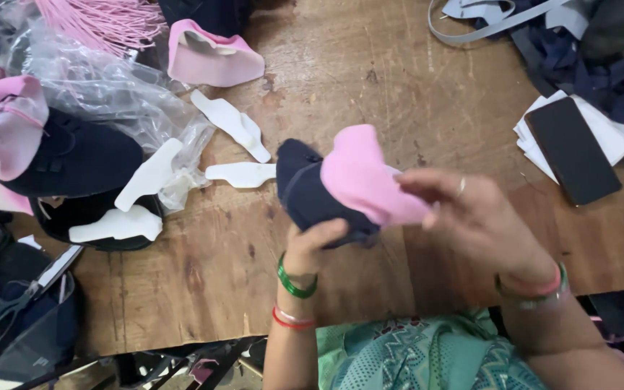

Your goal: Fitting a pink lining into a blue shoe upper.

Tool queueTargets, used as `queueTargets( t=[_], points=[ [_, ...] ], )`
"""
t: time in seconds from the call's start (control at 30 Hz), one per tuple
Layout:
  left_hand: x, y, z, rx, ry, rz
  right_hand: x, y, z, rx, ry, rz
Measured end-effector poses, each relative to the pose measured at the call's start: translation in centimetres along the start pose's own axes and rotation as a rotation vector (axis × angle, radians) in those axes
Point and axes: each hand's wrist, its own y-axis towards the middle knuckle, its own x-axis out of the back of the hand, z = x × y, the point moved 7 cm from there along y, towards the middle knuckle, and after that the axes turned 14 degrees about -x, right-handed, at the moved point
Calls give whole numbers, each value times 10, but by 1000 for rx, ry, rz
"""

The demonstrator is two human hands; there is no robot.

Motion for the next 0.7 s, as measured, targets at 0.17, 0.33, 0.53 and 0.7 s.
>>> queueTargets(
  t=[0.17, 0.33, 0.53, 0.7],
  points=[
    [-27, -20, 33, 25, 228, 135, -23, 34, -77, -310, 291, -216],
    [-9, -49, 90, 148, 33, -69, -59, 64, -124, -325, 436, -237],
    [-32, -48, 35, 283, -288, 146, 4, 66, -158, -232, 507, -558],
    [-18, -34, 28, 314, -486, 144, -4, 15, -216, -236, 804, -403]
  ],
)
